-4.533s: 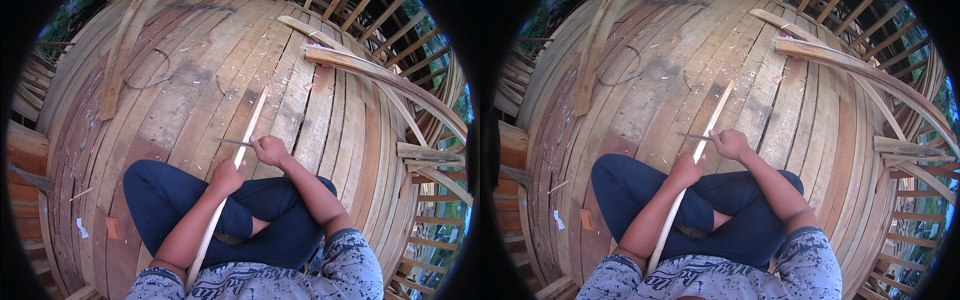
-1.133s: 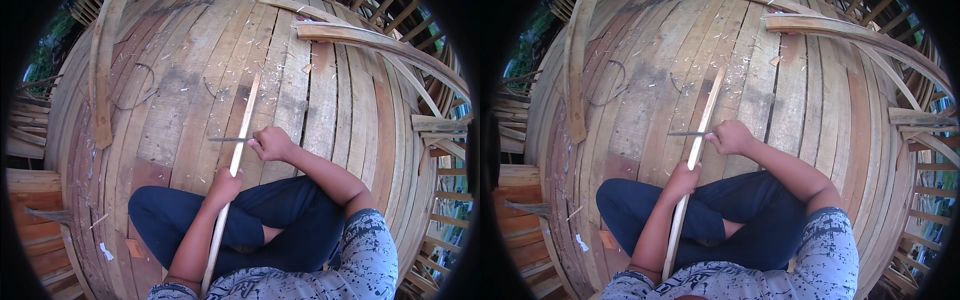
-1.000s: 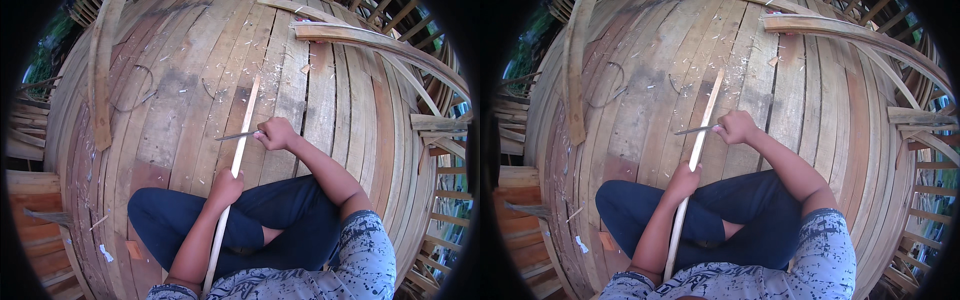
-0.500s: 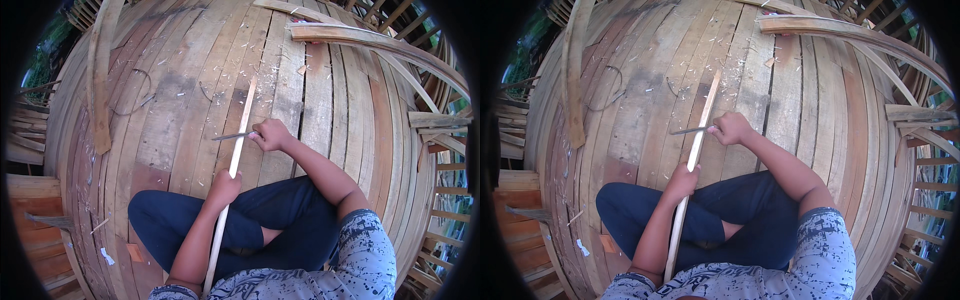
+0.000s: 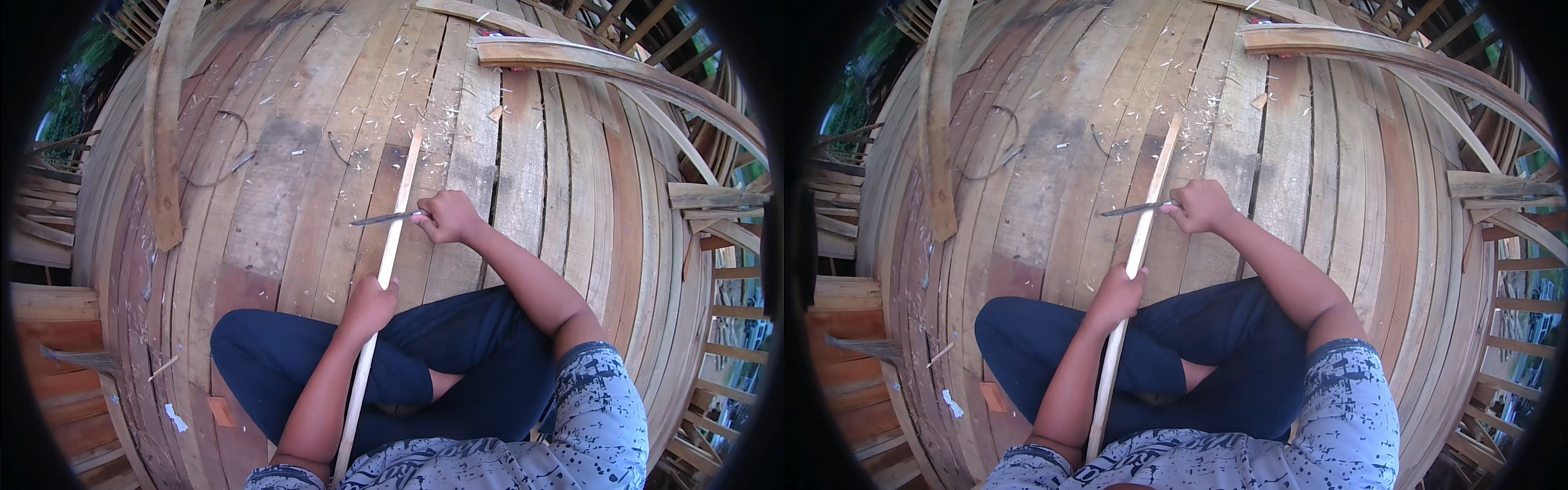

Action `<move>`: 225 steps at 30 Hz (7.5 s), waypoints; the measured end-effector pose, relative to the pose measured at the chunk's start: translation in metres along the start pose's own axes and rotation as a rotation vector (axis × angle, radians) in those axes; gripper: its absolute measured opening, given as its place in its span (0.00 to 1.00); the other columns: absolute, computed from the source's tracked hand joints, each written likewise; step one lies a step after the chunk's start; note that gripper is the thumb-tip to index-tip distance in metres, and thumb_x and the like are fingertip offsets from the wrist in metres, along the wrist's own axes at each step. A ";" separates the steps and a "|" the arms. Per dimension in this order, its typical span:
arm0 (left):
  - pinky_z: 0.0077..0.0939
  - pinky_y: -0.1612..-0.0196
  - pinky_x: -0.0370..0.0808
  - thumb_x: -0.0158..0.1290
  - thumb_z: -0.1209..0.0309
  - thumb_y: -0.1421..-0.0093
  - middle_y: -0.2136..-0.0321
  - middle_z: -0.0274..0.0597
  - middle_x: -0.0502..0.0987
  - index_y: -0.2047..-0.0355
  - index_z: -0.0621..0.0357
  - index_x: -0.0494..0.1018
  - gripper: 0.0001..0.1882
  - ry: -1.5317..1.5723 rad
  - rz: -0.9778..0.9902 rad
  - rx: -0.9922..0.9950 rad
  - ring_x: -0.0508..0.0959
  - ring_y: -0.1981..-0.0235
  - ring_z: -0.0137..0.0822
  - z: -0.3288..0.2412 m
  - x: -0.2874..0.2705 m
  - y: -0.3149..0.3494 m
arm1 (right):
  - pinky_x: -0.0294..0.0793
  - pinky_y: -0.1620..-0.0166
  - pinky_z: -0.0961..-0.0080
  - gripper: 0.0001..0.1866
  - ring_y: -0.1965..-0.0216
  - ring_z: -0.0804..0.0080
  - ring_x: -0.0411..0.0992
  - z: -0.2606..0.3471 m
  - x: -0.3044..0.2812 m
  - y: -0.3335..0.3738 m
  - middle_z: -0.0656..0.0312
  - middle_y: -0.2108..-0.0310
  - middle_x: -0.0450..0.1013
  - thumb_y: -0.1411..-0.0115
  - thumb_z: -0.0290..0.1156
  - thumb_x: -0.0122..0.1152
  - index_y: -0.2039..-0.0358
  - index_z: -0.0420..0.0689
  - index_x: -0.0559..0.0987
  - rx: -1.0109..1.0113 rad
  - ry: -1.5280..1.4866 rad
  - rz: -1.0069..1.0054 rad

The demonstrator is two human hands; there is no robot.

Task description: The person sits cross-legged on a wooden floor and uses a knife to shave and shape a long, thin piece of wood. They hold the wood with their left hand and repeatedly scrape the surface with the knife in their right hand, creating wood shavings.

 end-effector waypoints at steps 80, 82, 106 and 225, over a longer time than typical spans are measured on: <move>0.21 0.82 0.66 0.52 0.62 0.29 0.77 0.31 0.66 0.62 0.60 0.68 0.13 0.444 0.211 0.059 0.64 0.83 0.21 -0.035 -0.044 0.065 | 0.79 0.59 0.59 0.14 0.62 0.51 0.78 0.043 0.063 0.019 0.50 0.64 0.74 0.38 0.30 0.55 0.54 0.45 0.82 -0.563 -0.109 0.175; 0.21 0.82 0.66 0.52 0.62 0.29 0.77 0.31 0.66 0.62 0.60 0.68 0.13 0.436 0.220 0.043 0.64 0.83 0.21 -0.034 -0.042 0.063 | 0.79 0.62 0.58 0.16 0.65 0.50 0.77 0.020 0.065 0.012 0.50 0.68 0.71 0.41 0.27 0.57 0.52 0.46 0.81 -0.340 0.046 0.029; 0.22 0.83 0.66 0.51 0.64 0.29 0.78 0.30 0.65 0.65 0.59 0.67 0.12 0.487 0.213 0.015 0.65 0.83 0.21 -0.021 -0.043 0.054 | 0.78 0.55 0.62 0.40 0.58 0.55 0.76 -0.051 0.021 0.035 0.55 0.64 0.73 0.52 0.11 0.54 0.40 0.61 0.79 -0.193 -0.083 0.114; 0.26 0.83 0.67 0.53 0.63 0.29 0.81 0.32 0.67 0.70 0.60 0.67 0.15 0.288 0.071 -0.026 0.67 0.85 0.25 -0.023 -0.023 0.042 | 0.75 0.46 0.71 0.25 0.52 0.64 0.79 -0.134 -0.039 0.069 0.51 0.51 0.81 0.42 0.15 0.61 0.45 0.50 0.82 0.443 -0.310 0.101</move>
Point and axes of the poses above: each hand's wrist, its own y-axis away from the middle knuckle, its own x-axis out of the palm, z = x × y, the point moved 1 cm from there along -y, towards the middle knuckle
